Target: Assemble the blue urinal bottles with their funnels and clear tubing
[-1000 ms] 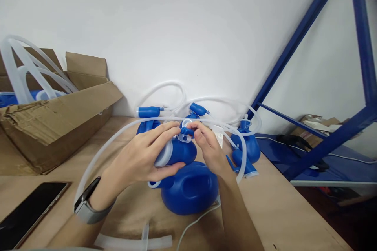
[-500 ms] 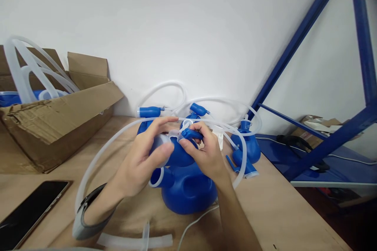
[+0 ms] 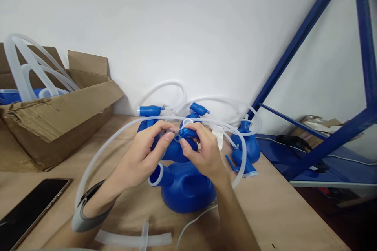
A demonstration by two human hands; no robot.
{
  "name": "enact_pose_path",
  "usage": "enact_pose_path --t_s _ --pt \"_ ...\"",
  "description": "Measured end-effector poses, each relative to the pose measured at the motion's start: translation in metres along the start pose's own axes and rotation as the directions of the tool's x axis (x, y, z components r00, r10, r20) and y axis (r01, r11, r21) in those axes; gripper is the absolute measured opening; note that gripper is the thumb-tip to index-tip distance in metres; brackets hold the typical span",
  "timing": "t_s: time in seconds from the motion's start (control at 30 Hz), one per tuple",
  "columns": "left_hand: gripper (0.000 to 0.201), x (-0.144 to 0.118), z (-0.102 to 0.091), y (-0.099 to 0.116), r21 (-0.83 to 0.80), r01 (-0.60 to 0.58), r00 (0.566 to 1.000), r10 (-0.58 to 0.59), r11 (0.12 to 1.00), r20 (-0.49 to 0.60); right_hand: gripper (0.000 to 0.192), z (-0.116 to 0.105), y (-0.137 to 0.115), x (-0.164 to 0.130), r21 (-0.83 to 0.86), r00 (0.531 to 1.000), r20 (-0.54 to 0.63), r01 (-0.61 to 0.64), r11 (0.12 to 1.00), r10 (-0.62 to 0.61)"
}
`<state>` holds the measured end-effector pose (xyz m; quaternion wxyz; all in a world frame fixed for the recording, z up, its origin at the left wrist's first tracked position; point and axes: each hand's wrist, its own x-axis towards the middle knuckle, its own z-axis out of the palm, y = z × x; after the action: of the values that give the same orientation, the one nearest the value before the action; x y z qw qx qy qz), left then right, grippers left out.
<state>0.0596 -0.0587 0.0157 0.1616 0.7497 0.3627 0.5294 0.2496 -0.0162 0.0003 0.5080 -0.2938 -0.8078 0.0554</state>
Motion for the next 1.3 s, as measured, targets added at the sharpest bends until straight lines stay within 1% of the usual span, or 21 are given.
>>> enact_pose_path --t_s 0.1,0.17,0.33,0.47,0.53,0.6,0.67,0.77,0.87,0.93,1.03,1.1,1.17,1.23,1.3 --pt "0.021 0.000 -0.002 -0.002 -0.058 -0.004 0.999 0.006 0.998 0.035 0.008 0.000 0.003 0.000 -0.020 1.000 0.010 0.026 0.999 -0.025" --pt "0.021 0.000 -0.001 -0.004 -0.066 0.004 1.000 -0.002 0.998 0.031 0.010 0.000 0.005 -0.001 -0.029 0.999 0.026 0.028 0.999 -0.028" --pt "0.022 -0.001 0.009 -0.006 -0.047 0.050 0.996 -0.054 0.998 -0.076 0.014 0.003 0.008 -0.002 -0.077 0.999 0.034 0.035 0.996 -0.032" --pt "0.020 -0.003 0.017 -0.002 0.021 0.100 0.980 -0.095 0.995 -0.175 0.016 0.008 0.005 -0.002 -0.126 0.997 -0.028 0.072 0.989 -0.077" --pt "0.016 -0.004 0.020 -0.001 0.072 0.097 0.972 -0.079 0.993 -0.220 0.017 0.011 0.002 -0.003 -0.163 0.990 -0.077 0.103 0.981 -0.116" --pt "0.013 -0.004 0.022 -0.002 0.109 0.064 0.971 -0.037 0.992 -0.235 0.016 0.012 -0.001 -0.003 -0.216 0.979 -0.118 0.140 0.966 -0.168" --pt "0.014 -0.004 0.022 -0.004 0.128 0.013 0.979 0.013 0.992 -0.206 0.015 0.013 -0.005 -0.004 -0.275 0.968 -0.148 0.156 0.949 -0.202" --pt "0.024 -0.003 0.023 -0.011 0.153 -0.093 0.983 0.115 0.984 -0.145 0.014 0.014 -0.008 -0.006 -0.334 0.961 -0.185 0.133 0.933 -0.204" --pt "0.033 -0.004 0.025 -0.017 0.196 -0.197 0.971 0.219 0.961 -0.098 0.014 0.013 -0.007 -0.007 -0.342 0.957 -0.214 0.113 0.933 -0.195" --pt "0.040 -0.005 0.026 -0.020 0.224 -0.234 0.969 0.245 0.946 -0.025 0.015 0.012 -0.005 -0.007 -0.338 0.956 -0.220 0.111 0.935 -0.193" --pt "0.047 -0.006 0.023 -0.019 0.255 -0.225 0.972 0.199 0.941 0.124 0.019 0.009 -0.003 -0.007 -0.334 0.954 -0.230 0.105 0.937 -0.189" --pt "0.047 -0.007 0.019 -0.015 0.250 -0.214 0.960 0.156 0.944 0.231 0.022 0.007 -0.003 -0.007 -0.323 0.957 -0.238 0.083 0.943 -0.166" --pt "0.046 -0.007 0.016 -0.013 0.236 -0.206 0.941 0.127 0.950 0.312 0.025 0.006 -0.004 -0.006 -0.285 0.965 -0.240 0.030 0.958 -0.102" --pt "0.053 -0.007 0.015 -0.013 0.242 -0.199 0.936 0.111 0.950 0.333 0.030 0.004 -0.005 -0.004 -0.206 0.972 -0.235 -0.056 0.977 0.006" --pt "0.063 -0.006 0.013 -0.015 0.261 -0.192 0.945 0.107 0.946 0.310 0.035 0.000 -0.005 -0.002 -0.090 0.967 -0.214 -0.159 0.983 0.136"
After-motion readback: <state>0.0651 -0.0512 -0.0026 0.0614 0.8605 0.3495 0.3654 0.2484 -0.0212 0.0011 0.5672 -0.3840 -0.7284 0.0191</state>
